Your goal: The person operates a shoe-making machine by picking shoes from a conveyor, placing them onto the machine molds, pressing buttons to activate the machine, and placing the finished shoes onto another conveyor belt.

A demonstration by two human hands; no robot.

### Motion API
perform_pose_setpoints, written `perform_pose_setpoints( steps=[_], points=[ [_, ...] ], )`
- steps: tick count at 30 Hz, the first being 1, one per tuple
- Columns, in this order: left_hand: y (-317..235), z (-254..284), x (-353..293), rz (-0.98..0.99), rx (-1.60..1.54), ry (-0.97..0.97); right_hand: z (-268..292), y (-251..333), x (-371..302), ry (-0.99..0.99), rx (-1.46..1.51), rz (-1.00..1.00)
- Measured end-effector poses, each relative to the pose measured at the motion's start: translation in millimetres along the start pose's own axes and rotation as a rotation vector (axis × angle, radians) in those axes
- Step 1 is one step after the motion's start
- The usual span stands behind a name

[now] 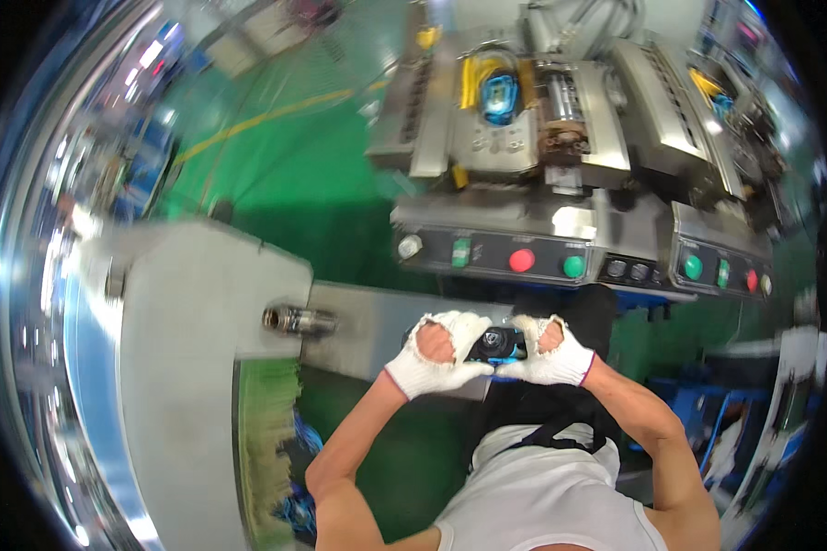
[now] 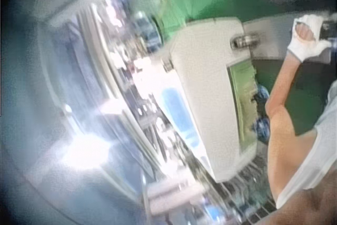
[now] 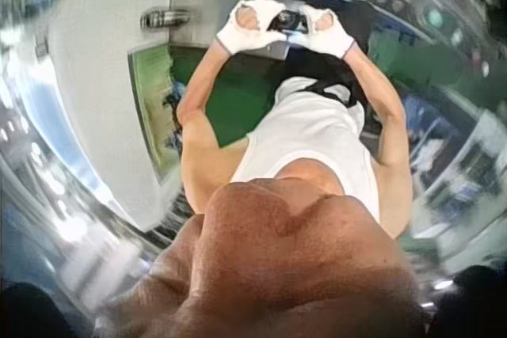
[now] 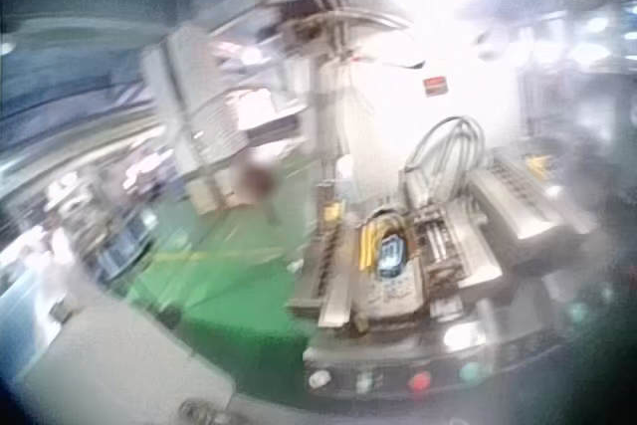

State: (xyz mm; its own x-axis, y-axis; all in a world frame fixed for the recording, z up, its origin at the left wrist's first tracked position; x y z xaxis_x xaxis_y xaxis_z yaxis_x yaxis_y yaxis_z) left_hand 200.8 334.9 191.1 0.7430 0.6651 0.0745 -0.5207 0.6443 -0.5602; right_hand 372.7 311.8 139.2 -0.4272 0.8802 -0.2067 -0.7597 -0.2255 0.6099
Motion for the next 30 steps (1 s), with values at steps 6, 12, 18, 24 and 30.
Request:
perform_pose_setpoints(
  steps=[6, 12, 18, 24, 30],
  points=[
    [-10, 93, 157, -0.356, 0.118, -0.354, -30, -129, -129, -0.029, 0.547, -0.669],
    [114, 132, 336, 0.059, 0.076, -0.479, -16, -108, -181, -0.406, 1.753, -0.355],
    [177, 84, 431, 0.404, 0.348, -0.413, -29, -120, -201, -0.575, 1.979, -0.316],
    [186, 110, 452, 0.503, 0.404, -0.306, -11, -120, -221, -0.687, 1.867, -0.371],
    [122, 175, 367, 0.208, 0.18, -0.755, -44, -142, -225, -0.855, 1.803, -0.466]
  ],
)
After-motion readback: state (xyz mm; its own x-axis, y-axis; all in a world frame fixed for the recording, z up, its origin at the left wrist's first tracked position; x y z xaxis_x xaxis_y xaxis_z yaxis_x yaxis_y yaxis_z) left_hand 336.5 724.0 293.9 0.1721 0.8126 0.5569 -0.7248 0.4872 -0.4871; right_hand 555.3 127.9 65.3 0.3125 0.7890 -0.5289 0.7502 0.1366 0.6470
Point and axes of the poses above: each hand's wrist, its own x-axis towards the middle knuckle, its own z-axis out of the back of the hand, y = z × x, the point moved 7 cm from there along x, towards the middle knuckle, and after that the axes turned 5 degrees about -x, right-handed, at the moved point
